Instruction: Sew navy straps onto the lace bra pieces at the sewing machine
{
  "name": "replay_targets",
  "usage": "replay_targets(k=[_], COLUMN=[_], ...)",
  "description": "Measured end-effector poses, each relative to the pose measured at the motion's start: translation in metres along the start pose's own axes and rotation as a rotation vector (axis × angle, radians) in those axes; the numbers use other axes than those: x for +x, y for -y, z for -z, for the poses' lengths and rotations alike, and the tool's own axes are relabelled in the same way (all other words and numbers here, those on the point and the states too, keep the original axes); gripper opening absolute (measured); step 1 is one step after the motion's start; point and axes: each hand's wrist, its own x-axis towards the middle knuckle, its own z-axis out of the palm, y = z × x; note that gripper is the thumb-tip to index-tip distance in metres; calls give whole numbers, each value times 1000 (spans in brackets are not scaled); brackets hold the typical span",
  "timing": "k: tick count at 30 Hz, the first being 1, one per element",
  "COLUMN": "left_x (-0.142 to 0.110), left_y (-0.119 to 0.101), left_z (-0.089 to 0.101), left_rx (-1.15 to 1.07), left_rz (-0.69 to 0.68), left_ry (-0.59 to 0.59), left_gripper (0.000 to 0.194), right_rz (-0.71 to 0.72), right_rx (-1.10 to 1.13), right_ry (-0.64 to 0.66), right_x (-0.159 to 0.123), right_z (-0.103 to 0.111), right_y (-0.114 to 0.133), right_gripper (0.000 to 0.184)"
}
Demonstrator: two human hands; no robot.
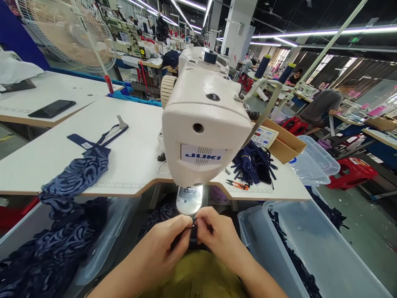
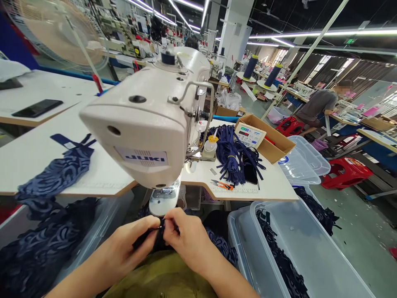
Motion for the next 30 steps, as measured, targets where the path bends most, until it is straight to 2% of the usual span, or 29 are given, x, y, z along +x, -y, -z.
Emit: replay_targets(k=[3,6,8,10,14,16,18,20,23,25,28,30], left_x=[0,-2,-3,-5,-5,-5,-4,-2,2,4,4,4], left_y=[-3,1,4,6,8,10,11,10,5,2,1,3], left_z=[2,4,4,3,-2,-4,-4,-1,6,9,8,4], left_rx=[-59,-58,-38,-21,-29,-57,-123,-250,-440,-478,-516,-591], left_rz=[-25,-137,-163,-161,-75,86,290,419,441,454,520,540], left_ry=[24,-43,-22,-15,-118,-127,-125,-105,11,74,1,-73], left_gripper=[20,20,19,17,13,13,20,28,37,34,32,34], right_rz=[-83,-151,-182,-182,-88,0,96,172,244,304,376,355], right_rx=[185,413,506,514,359,230,100,17,-54,-112,-154,-82], right_ry=[-6,163,279,310,118,30,3,-21,-106,-159,-344,-381], right_x=[2,6,8,10,4,-1,-6,-7,0,6,8,5], right_z=[-3,-1,2,5,9,12,16,21,25,25,22,18], right_y=[-5,-7,-6,-3,4,7,7,6,2,-1,-6,-8], right_gripper=[3,5,10,17,25,22,21,22,12,7,6,13])
